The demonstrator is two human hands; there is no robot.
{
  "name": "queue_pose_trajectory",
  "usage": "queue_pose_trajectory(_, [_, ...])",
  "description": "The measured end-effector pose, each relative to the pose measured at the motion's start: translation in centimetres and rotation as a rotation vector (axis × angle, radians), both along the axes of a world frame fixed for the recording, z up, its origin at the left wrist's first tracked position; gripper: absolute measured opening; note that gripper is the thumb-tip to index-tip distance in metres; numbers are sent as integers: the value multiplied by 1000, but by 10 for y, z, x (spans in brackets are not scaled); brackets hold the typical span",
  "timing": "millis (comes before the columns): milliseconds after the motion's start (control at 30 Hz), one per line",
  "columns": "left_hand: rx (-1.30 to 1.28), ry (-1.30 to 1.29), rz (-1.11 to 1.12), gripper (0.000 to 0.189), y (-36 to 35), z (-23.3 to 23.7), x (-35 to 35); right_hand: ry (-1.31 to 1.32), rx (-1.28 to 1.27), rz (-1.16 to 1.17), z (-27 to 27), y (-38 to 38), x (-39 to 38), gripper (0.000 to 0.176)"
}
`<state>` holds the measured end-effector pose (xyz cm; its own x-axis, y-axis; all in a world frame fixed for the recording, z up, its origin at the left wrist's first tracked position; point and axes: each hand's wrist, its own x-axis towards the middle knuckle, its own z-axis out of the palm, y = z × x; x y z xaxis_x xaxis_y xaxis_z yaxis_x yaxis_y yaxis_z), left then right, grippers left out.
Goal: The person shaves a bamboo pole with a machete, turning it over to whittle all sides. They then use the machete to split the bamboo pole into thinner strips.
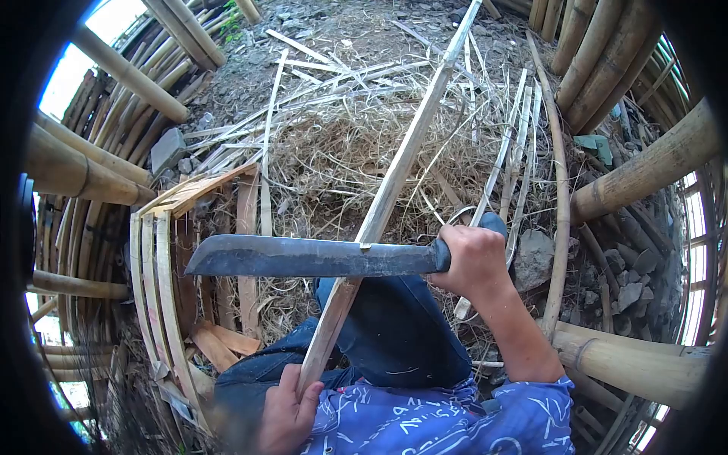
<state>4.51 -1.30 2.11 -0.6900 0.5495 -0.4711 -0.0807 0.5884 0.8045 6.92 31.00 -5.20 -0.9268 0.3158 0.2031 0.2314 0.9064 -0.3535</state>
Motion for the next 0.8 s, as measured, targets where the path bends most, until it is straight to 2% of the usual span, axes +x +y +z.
queue_pose_trajectory(133, [-121, 61, 1, 26, 1, -4, -3, -15, 10, -37, -1, 3, 2, 32])
queue_pose_trajectory(233, [-116, 80, -34, 23, 2, -1, -3, -17, 15, -51, -3, 7, 6, 31])
queue_pose_trajectory(333, [-6, 4, 41, 16, 1, 5, -2, 9, 29, -54, -5, 11, 9, 30])
queue_pose_trajectory(400, [59, 74, -34, 16, -3, 4, -2, 20, 37, -59, -6, 14, 12, 29])
queue_pose_trajectory(500, [-4, 14, 24, 16, 0, 2, -1, 64, 42, -52, -10, 19, 13, 28])
queue_pose_trajectory(633, [30, 78, -21, 15, -3, -8, 0, 119, 49, -19, -14, 17, 22, 30])
queue_pose_trajectory(700, [-178, 94, -53, 22, 2, -7, -4, 111, 77, 6, -6, 15, 20, 33])
queue_pose_trajectory(800, [-200, 105, -21, 21, 12, -5, -4, 131, 81, 58, 6, 5, 9, 32])
